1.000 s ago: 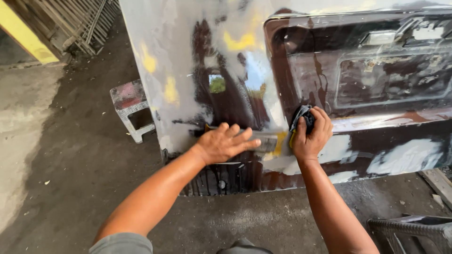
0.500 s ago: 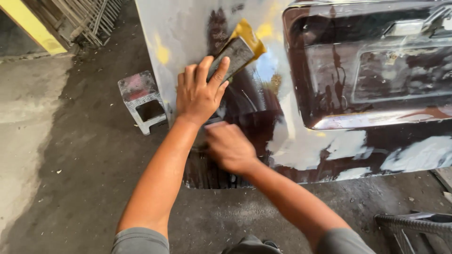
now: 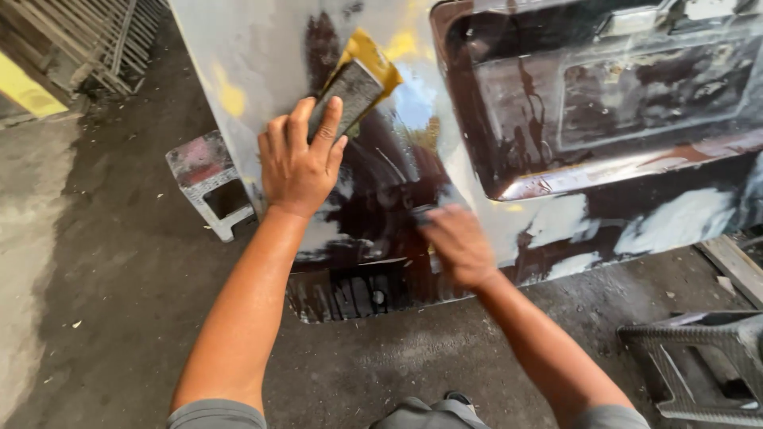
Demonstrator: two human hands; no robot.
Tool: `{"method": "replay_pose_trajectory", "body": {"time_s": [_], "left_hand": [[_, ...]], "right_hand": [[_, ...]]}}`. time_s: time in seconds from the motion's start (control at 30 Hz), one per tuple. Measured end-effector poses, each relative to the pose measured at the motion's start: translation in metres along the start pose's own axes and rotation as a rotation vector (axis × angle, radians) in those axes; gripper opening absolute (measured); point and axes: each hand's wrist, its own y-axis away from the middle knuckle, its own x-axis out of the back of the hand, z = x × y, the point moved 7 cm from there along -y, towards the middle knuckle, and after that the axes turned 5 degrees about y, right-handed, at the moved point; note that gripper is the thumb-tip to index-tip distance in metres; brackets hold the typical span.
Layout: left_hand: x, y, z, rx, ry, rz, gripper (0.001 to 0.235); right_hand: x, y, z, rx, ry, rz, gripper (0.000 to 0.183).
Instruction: The person sands a car bumper with a sanding block and wipes the surface with a cloth. They repeatedly dip the sanding block and cloth into a bucket of water to keep them wet while working on the bumper's surface.
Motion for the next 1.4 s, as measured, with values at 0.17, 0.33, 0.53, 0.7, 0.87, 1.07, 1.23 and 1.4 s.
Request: {"method": "replay_pose_trajectory", "body": {"time_s": [0.17,0.33,0.53,0.7,0.87,1.07,1.23,1.4], "left_hand": [[-0.01,0.003,0.023,0.044,-0.009,0.017,0.065],[-0.032,0.009,0.092,-0.066,0.054,-0.07,0.061],[-0.064,0.084,0.178,-0.615,0.15,-0.199,0.052],[-0.042,0.106,0.158,-0.794,0.197,-0.291,0.058],[-0.062,0.126,0.188,-0.598,0.049,-0.225,0.054],[-0.111,0.12,0.311,-0.448,0.136,-0.235,0.054],[-0.089,0.148,0.268,-0.474,0.067,-0.274,0.062],[-0.054,0.185,0.206,-0.486,0.085,-0.348,0.066]], "right_hand": [[0.07,0.08,0.09,-0.756,0.312,0.469,0.047],[0.068,0.125,0.136,-1.148,0.279,0.679,0.049],[0.09,0.113,0.151,-0.972,0.265,0.552,0.044],[0.122,0.083,0.167,-0.714,0.339,0.382,0.041],[0.117,0.082,0.168,-0.602,0.204,0.341,0.036],[0.115,0.088,0.174,-0.548,0.21,0.276,0.036],[0.11,0.109,0.166,-0.437,0.225,0.18,0.043],[0.095,0.124,0.162,-0.343,0.243,0.17,0.052]]}}
